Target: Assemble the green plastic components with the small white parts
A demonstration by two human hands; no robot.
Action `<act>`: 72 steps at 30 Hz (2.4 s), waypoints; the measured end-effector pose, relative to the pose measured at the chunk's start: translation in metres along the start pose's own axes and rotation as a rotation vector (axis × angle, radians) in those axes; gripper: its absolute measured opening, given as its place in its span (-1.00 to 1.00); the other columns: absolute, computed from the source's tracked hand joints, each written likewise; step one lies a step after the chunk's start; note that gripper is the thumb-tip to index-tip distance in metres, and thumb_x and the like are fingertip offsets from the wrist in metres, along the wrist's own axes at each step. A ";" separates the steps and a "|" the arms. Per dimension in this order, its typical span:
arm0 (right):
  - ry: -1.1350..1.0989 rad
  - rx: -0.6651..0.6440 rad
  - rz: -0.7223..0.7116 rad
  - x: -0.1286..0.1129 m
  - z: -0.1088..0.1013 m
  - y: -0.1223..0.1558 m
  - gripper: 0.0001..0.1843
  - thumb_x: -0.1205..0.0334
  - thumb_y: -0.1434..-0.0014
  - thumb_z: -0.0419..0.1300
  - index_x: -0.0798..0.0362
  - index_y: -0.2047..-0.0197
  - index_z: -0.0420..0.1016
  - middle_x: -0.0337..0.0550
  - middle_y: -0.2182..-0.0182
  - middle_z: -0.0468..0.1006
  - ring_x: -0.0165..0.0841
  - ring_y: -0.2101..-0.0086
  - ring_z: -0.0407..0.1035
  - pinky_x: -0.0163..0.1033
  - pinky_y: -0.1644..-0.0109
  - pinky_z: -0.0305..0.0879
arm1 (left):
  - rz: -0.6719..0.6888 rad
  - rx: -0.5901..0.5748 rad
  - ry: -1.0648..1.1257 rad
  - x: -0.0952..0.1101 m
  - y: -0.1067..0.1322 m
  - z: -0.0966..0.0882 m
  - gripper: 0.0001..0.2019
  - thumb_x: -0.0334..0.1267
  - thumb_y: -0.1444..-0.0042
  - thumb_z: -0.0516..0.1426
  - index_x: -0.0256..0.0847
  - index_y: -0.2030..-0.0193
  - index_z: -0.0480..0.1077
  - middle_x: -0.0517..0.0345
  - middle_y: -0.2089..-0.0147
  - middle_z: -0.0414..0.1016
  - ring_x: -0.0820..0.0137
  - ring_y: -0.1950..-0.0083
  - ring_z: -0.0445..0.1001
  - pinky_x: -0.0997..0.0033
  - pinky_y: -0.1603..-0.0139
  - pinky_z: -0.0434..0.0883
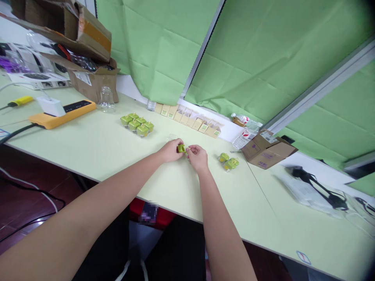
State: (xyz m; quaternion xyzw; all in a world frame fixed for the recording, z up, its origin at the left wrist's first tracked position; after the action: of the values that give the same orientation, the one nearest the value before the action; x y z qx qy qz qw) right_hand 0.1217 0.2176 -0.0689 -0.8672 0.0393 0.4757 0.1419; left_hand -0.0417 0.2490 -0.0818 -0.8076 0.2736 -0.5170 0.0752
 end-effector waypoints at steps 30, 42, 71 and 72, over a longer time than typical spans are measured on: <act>-0.005 -0.002 0.000 -0.001 0.000 0.001 -0.74 0.04 -0.05 0.23 -0.02 0.22 0.48 -0.22 0.34 0.62 -0.40 0.52 0.47 -0.29 0.39 0.39 | 0.014 0.002 -0.014 -0.002 0.000 0.001 -0.69 -0.25 0.04 0.22 -0.16 0.12 0.34 0.15 0.27 0.50 0.43 0.37 0.42 0.43 0.34 0.37; -0.044 -0.013 -0.012 -0.001 -0.001 0.001 -0.75 0.02 -0.05 0.25 0.01 0.27 0.50 -0.20 0.36 0.63 -0.39 0.55 0.47 -0.29 0.42 0.40 | 0.011 -0.009 -0.003 -0.001 -0.001 0.001 -0.61 -0.28 0.07 0.23 -0.19 0.03 0.40 0.06 0.19 0.54 0.38 0.32 0.48 0.40 0.29 0.43; -0.012 -0.010 0.001 -0.007 -0.001 0.004 -0.76 0.04 -0.08 0.26 0.02 0.26 0.52 -0.16 0.33 0.66 -0.37 0.54 0.52 -0.30 0.42 0.41 | 0.011 -0.015 -0.009 -0.001 -0.001 0.001 -0.62 -0.27 0.06 0.23 -0.20 0.04 0.41 0.09 0.20 0.55 0.41 0.32 0.48 0.42 0.29 0.43; -0.008 -0.010 0.003 -0.007 -0.002 0.004 -0.76 0.04 -0.08 0.26 0.02 0.25 0.52 -0.16 0.33 0.66 -0.37 0.53 0.52 -0.30 0.43 0.41 | 0.012 -0.016 -0.009 -0.001 -0.001 0.001 -0.62 -0.27 0.06 0.23 -0.20 0.04 0.41 0.09 0.21 0.55 0.41 0.33 0.48 0.42 0.29 0.43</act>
State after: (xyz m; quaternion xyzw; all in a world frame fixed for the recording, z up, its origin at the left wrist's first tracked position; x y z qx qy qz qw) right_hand 0.1182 0.2126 -0.0629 -0.8659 0.0377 0.4795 0.1371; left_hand -0.0409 0.2498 -0.0823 -0.8088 0.2823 -0.5107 0.0730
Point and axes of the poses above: each hand's wrist, its own y-axis away from the middle knuckle, its own z-axis out of the palm, x = y × z, the point moved 2 cm from there along -y, towards the middle knuckle
